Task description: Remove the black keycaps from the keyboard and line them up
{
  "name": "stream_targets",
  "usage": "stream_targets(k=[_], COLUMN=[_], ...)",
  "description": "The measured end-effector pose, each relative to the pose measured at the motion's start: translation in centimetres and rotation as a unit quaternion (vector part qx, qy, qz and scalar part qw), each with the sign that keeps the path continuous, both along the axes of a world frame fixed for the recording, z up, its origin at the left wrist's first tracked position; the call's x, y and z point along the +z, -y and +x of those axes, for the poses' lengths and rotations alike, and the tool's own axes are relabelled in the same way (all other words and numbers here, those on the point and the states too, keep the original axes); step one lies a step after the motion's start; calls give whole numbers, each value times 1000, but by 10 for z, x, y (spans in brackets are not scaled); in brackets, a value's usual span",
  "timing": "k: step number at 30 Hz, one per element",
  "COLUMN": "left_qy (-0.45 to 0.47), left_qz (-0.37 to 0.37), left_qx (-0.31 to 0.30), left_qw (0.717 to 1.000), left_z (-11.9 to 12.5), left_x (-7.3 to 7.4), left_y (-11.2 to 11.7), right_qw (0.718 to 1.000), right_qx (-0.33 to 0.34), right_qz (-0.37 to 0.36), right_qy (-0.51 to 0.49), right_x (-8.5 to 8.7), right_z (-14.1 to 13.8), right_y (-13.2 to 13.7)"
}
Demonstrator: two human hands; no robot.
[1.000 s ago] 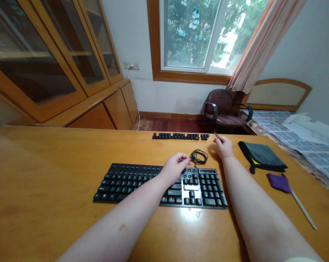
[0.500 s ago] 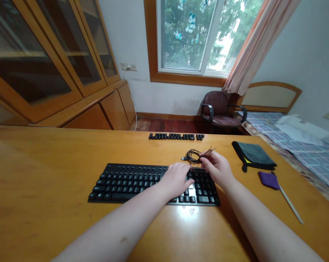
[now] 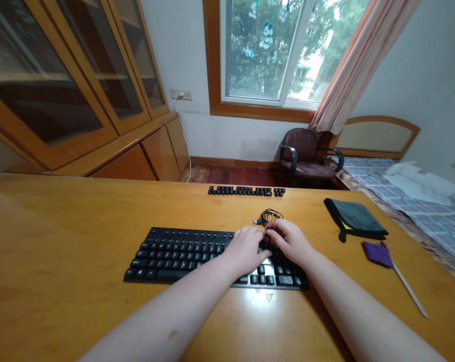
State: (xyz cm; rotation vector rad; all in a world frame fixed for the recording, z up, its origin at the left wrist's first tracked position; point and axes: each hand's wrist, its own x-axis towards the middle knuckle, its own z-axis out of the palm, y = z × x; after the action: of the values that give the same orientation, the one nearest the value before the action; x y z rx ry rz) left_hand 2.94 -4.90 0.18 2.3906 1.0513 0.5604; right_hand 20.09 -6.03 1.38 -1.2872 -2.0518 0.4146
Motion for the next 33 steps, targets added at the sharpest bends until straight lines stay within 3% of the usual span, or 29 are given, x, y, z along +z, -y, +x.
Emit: stream_targets(k=[6, 9, 14, 25, 33], left_qy=[0, -3, 12, 119, 163], left_qz=[-7, -7, -13, -62, -64], left_qx=[3, 0, 8, 62, 62], left_qw=[1000, 1000, 1000, 989, 983], left_z=[0, 0, 0, -1, -4], left_x=[-4, -3, -1, 1, 4], left_y=[-2, -2, -6, -7, -7], right_qw=[971, 956, 973, 991, 989], right_qx=[91, 94, 36, -92, -48], right_qz=[122, 179, 171, 69, 60], right_qy=[186, 215, 149, -61, -127], right_x=[-5, -11, -19, -13, -19], right_z=[-1, -1, -1, -4, 0], right_y=[7, 9, 7, 9, 6])
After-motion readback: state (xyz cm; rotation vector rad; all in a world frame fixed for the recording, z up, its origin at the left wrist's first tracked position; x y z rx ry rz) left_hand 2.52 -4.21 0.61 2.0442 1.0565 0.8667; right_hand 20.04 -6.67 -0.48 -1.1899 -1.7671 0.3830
